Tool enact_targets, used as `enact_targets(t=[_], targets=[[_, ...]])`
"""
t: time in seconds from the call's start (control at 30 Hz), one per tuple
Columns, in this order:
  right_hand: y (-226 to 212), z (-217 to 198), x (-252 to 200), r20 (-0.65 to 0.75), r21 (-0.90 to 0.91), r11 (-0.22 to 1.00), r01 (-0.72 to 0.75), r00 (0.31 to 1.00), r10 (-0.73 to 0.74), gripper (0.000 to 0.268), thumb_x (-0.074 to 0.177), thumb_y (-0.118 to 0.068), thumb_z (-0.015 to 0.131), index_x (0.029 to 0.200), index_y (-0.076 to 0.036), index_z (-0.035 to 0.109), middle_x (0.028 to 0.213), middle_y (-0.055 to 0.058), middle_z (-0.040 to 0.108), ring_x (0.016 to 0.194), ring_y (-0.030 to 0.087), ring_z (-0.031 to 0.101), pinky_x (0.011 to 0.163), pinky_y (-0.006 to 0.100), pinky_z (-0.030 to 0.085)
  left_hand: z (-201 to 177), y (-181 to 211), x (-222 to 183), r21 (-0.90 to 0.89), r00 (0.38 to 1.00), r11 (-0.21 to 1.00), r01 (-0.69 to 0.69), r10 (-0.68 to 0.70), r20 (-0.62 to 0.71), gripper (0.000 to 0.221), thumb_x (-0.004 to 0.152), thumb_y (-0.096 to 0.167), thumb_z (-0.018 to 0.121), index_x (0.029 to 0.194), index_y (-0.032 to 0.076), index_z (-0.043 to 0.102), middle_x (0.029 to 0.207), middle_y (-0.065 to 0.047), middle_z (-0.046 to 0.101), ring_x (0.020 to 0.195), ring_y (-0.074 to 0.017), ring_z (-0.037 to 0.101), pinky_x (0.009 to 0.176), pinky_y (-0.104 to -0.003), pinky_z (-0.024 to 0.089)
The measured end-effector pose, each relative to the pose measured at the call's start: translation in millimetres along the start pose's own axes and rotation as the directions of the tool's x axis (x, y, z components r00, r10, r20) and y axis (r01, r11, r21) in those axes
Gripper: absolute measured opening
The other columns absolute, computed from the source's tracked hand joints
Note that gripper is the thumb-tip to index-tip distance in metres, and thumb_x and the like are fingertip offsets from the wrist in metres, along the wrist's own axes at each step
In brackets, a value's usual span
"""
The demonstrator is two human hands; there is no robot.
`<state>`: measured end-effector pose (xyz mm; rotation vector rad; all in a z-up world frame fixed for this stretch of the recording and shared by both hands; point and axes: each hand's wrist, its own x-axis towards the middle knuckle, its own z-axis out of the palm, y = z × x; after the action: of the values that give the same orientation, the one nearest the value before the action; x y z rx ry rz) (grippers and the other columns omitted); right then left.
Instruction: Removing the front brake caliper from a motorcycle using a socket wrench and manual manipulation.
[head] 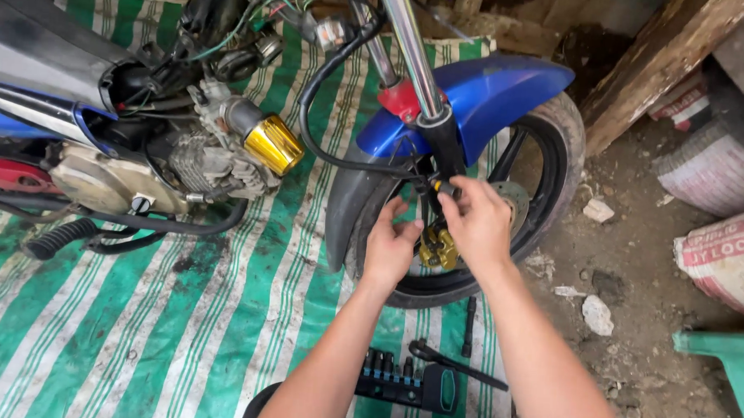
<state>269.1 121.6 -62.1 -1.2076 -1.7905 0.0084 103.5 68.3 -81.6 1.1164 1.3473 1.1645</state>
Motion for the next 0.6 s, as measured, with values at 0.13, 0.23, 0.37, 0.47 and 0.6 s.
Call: enact_targets(t=[0.13, 0.23, 0.37, 0.47, 0.6], targets=[[5, -3, -2, -0.006, 0.074, 0.997, 0.003, 1.0, -0.003, 0.026, 0.094, -0.008, 0.092, 0.119, -0.007, 0.084, 0.088, 0.012, 0.075, 0.078, 0.036, 0.081, 0.063, 0.043, 0.066, 5, 5, 13, -0.029, 0.997, 0.998, -0.056, 0.055, -0.05, 0.068, 0.113, 0.021, 0.064, 0.169, -0.006, 0.036, 0.162, -0.028, 0.054, 0.145, -0.0456, 0.059, 0.118, -0.064, 0.054], [4, 0, -10, -0.032, 0.18, 0.983, -0.028, 0.999, 0.035, 0.026, 0.098, -0.003, 0.09, 0.122, -0.002, 0.082, 0.091, 0.015, 0.074, 0.081, 0.039, 0.081, 0.065, 0.044, 0.068, 3, 5, 22, -0.04, 0.987, 0.99, -0.133, 0.129, -0.094, 0.062, 0.114, 0.017, 0.062, 0.166, -0.01, 0.039, 0.156, -0.03, 0.059, 0.142, -0.0459, 0.062, 0.114, -0.062, 0.057], [4, 4, -10, -0.049, 0.215, 0.976, -0.011, 0.999, 0.022, 0.026, 0.098, -0.001, 0.091, 0.122, 0.002, 0.081, 0.093, 0.016, 0.073, 0.081, 0.039, 0.08, 0.064, 0.043, 0.069, 16, -1, 37, -0.102, 0.962, 0.963, -0.25, 0.234, -0.143, 0.054, 0.113, 0.012, 0.065, 0.161, -0.007, 0.051, 0.141, -0.026, 0.072, 0.131, -0.039, 0.072, 0.106, -0.054, 0.064], [5, 4, -4, -0.033, 0.149, 0.988, 0.041, 0.999, -0.036, 0.026, 0.095, -0.002, 0.095, 0.118, 0.0, 0.083, 0.088, 0.013, 0.072, 0.077, 0.036, 0.08, 0.059, 0.041, 0.068, 23, -7, 49, -0.134, 0.947, 0.943, -0.303, 0.282, -0.155, 0.051, 0.109, 0.009, 0.071, 0.158, 0.001, 0.059, 0.129, -0.021, 0.081, 0.122, -0.0329, 0.079, 0.1, -0.05, 0.066], [8, 1, -3, 0.006, 0.067, 0.995, 0.069, 0.998, -0.07, 0.029, 0.093, -0.013, 0.099, 0.117, -0.005, 0.085, 0.082, 0.008, 0.073, 0.073, 0.03, 0.078, 0.055, 0.04, 0.066, 23, -23, 60, -0.066, 0.949, 0.954, -0.291, 0.279, -0.15, 0.04, 0.11, 0.01, 0.072, 0.149, 0.009, 0.069, 0.115, -0.016, 0.085, 0.111, -0.0295, 0.082, 0.09, -0.049, 0.066]])
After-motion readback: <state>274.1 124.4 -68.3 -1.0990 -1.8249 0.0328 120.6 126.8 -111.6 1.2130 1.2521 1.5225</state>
